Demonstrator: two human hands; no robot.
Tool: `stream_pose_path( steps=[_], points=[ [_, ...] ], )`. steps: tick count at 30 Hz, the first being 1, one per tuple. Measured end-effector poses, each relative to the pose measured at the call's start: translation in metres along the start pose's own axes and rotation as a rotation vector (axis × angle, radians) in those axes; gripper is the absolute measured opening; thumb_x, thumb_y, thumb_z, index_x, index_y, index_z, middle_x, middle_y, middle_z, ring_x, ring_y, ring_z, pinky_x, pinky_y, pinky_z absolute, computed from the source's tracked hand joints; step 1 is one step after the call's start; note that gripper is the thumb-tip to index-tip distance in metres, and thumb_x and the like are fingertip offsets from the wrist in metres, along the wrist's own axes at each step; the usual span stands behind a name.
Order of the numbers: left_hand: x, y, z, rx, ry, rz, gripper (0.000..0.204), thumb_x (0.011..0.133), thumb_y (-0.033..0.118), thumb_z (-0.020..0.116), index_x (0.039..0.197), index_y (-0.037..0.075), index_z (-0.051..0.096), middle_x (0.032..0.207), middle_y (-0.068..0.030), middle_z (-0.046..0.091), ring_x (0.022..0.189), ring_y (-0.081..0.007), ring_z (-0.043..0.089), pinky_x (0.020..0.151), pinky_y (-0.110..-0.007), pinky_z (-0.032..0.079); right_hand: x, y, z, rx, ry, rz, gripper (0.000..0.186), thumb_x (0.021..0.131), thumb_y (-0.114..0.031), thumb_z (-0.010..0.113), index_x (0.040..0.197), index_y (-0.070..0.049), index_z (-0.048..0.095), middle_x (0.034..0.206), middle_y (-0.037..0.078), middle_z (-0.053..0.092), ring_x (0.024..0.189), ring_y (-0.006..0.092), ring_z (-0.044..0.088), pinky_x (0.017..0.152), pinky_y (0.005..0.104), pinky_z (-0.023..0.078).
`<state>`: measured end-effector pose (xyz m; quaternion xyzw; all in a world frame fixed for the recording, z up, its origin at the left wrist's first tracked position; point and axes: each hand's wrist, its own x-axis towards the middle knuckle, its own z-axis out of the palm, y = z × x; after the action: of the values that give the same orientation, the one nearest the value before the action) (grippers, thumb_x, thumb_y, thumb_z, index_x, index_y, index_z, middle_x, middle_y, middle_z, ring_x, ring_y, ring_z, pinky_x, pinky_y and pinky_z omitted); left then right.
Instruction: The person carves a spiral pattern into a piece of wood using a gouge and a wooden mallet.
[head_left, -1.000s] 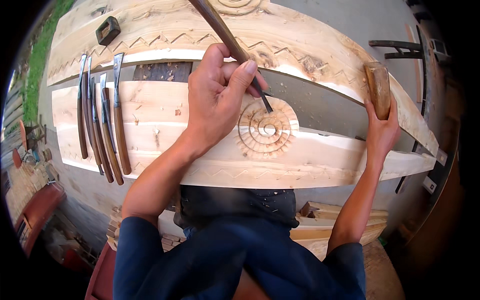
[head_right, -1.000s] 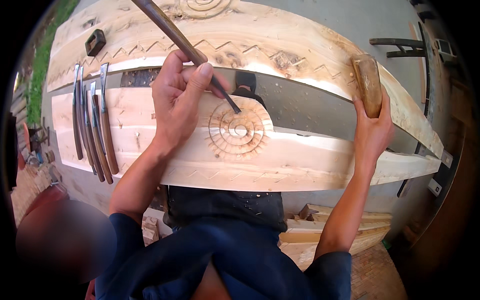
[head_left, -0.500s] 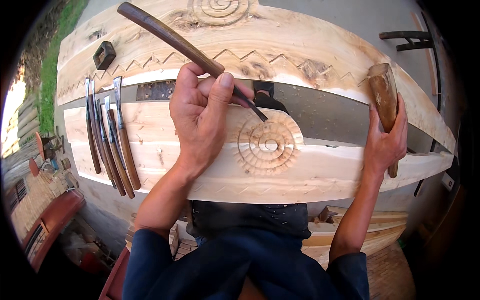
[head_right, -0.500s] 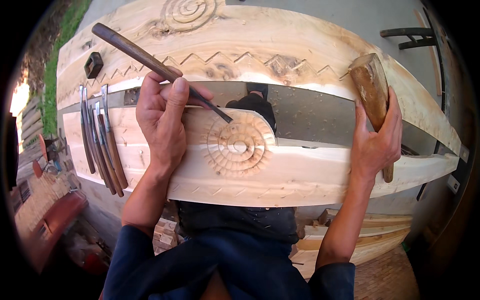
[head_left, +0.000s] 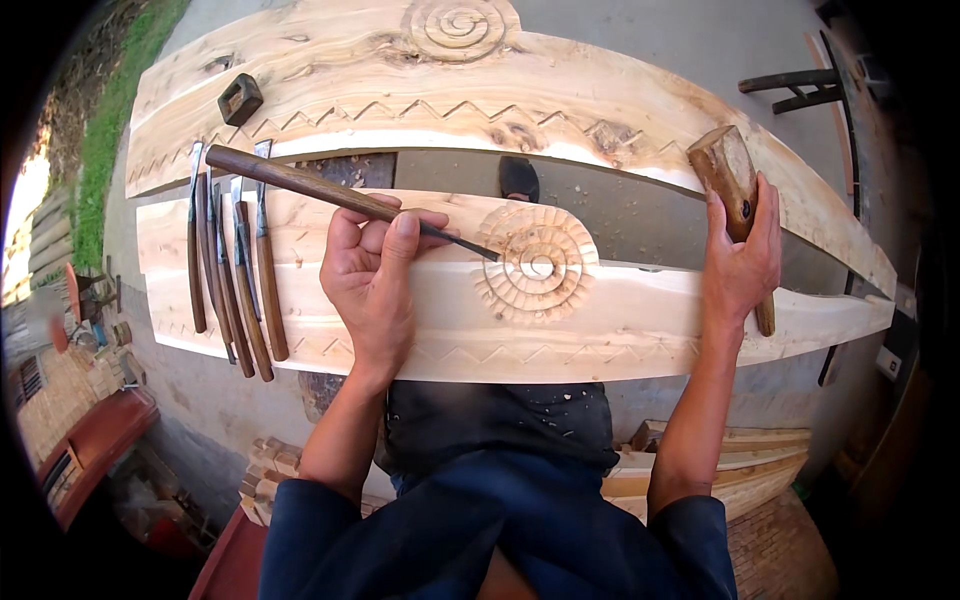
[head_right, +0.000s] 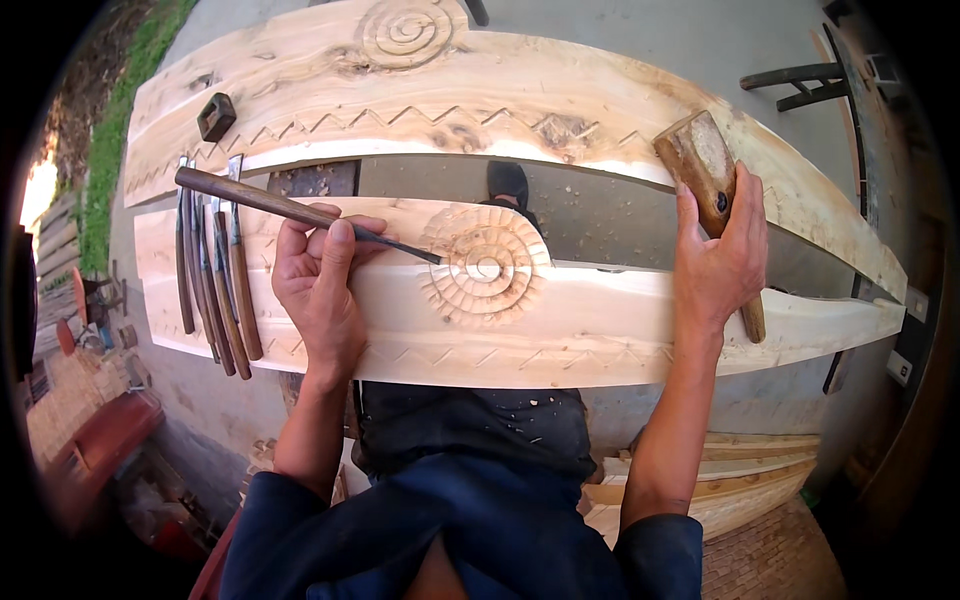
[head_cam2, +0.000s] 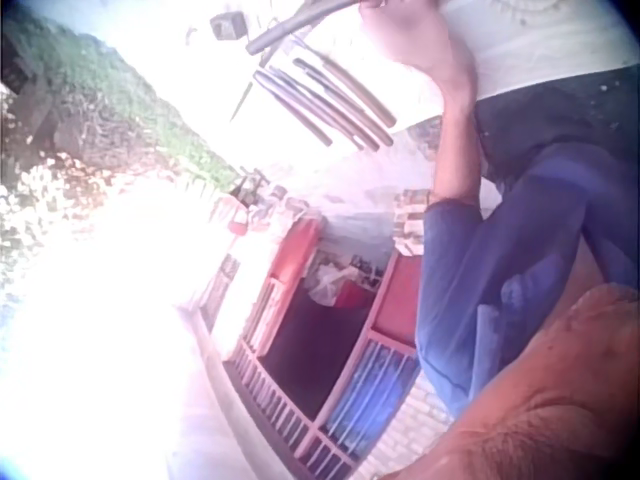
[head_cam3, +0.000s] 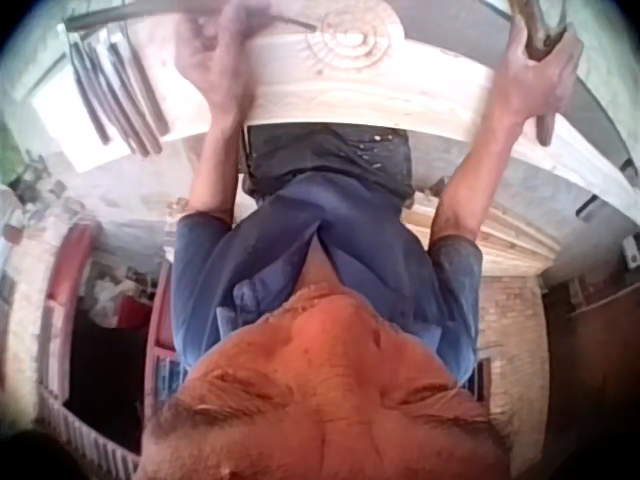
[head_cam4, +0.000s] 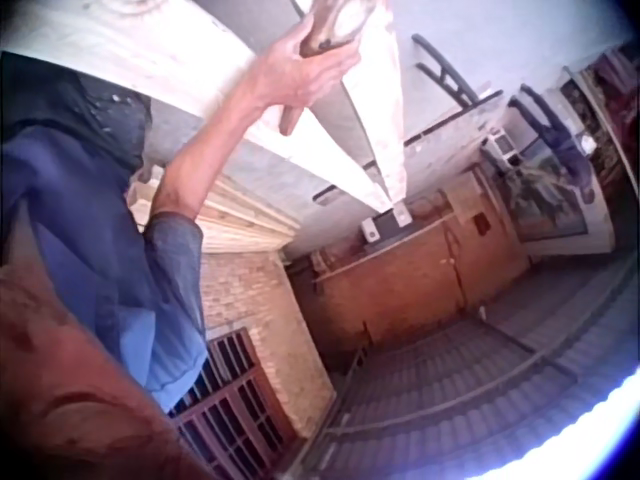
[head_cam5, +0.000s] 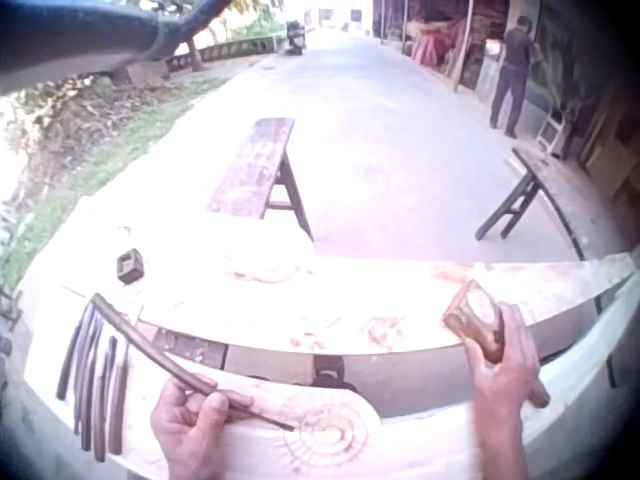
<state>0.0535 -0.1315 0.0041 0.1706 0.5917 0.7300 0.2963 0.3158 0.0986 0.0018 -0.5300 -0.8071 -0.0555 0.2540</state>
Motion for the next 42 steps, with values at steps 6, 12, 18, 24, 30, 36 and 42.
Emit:
stream_pose_path(
  steps=[6, 12, 18, 24, 30, 36, 42],
  points=[
    [-0.007, -0.003, 0.012, 0.022, -0.051, 0.036, 0.023, 0.111, 0.007, 0.062, 0.130, -0.003, 0.054, 0.105, -0.0194, 0.078, 0.095, -0.0186, 0.076, 0.088, -0.031, 0.062, -0.007, -0.065, -0.029, 0.358, 0.023, -0.221, 0.054, 0.093, -0.023, 0.086, 0.139, -0.002, 0.068, 0.134, 0.018, 0.074, 0.126, 0.0381, 0.070, 0.106, 0.0462, 0.057],
    [-0.017, -0.013, 0.005, 0.385, -0.071, 0.346, 0.025, 0.097, -0.003, 0.073, 0.121, -0.005, 0.067, 0.098, -0.0152, 0.080, 0.089, -0.0220, 0.081, 0.076, -0.032, 0.063, -0.001, -0.195, -0.051, 0.876, -0.302, -0.428, 0.060, 0.080, -0.040, 0.093, 0.126, -0.006, 0.075, 0.092, 0.010, 0.078, 0.072, 0.0258, 0.074, 0.064, 0.0351, 0.057],
    [-0.006, 0.001, 0.012, 0.572, 0.033, 0.597, 0.037, 0.089, -0.004, 0.077, 0.125, -0.003, 0.069, 0.098, -0.0183, 0.078, 0.082, -0.0350, 0.078, 0.069, -0.039, 0.060, 0.028, -0.244, -0.059, 0.907, -0.366, -0.474, 0.022, 0.089, -0.015, 0.087, 0.103, -0.003, 0.076, 0.073, 0.007, 0.072, 0.062, 0.0172, 0.069, 0.058, 0.0304, 0.053],
    [0.002, -0.002, -0.007, 0.477, 0.480, 0.471, 0.038, 0.102, 0.004, 0.071, 0.135, -0.002, 0.054, 0.126, -0.0130, 0.058, 0.108, -0.0203, 0.065, 0.097, -0.035, 0.058, 0.076, -0.334, -0.037, 1.426, -0.340, -0.269, 0.014, 0.107, -0.010, 0.070, 0.113, 0.002, 0.070, 0.089, 0.008, 0.078, 0.077, 0.0104, 0.075, 0.068, 0.0255, 0.057],
    [-0.002, -0.002, -0.003, 0.275, 0.407, 0.310, 0.016, 0.102, 0.004, 0.070, 0.114, -0.001, 0.060, 0.108, -0.0100, 0.062, 0.089, -0.0167, 0.063, 0.080, -0.030, 0.055, 0.093, -0.396, 0.007, 1.323, -0.208, -0.520, 0.014, 0.107, -0.017, 0.068, 0.110, -0.003, 0.066, 0.081, 0.011, 0.076, 0.074, 0.0237, 0.078, 0.067, 0.0350, 0.056],
    [0.001, -0.009, -0.001, 0.230, 0.350, 0.252, 0.008, 0.108, 0.007, 0.066, 0.112, 0.002, 0.061, 0.095, -0.0008, 0.062, 0.084, -0.0066, 0.058, 0.077, -0.024, 0.049, 0.091, -0.399, 0.033, 1.032, -0.168, -0.618, 0.014, 0.105, -0.021, 0.068, 0.105, -0.007, 0.064, 0.071, 0.015, 0.068, 0.067, 0.0391, 0.069, 0.062, 0.0493, 0.051],
    [-0.003, -0.007, -0.016, 0.026, 0.341, 0.194, 0.014, 0.113, 0.015, 0.061, 0.117, 0.002, 0.059, 0.101, -0.0040, 0.062, 0.092, -0.0104, 0.060, 0.085, -0.026, 0.051, 0.081, -0.303, -0.031, 0.892, 0.207, -0.464, 0.019, 0.106, -0.019, 0.071, 0.123, -0.010, 0.073, 0.094, 0.007, 0.080, 0.075, 0.0168, 0.075, 0.066, 0.0279, 0.053]
  ],
)
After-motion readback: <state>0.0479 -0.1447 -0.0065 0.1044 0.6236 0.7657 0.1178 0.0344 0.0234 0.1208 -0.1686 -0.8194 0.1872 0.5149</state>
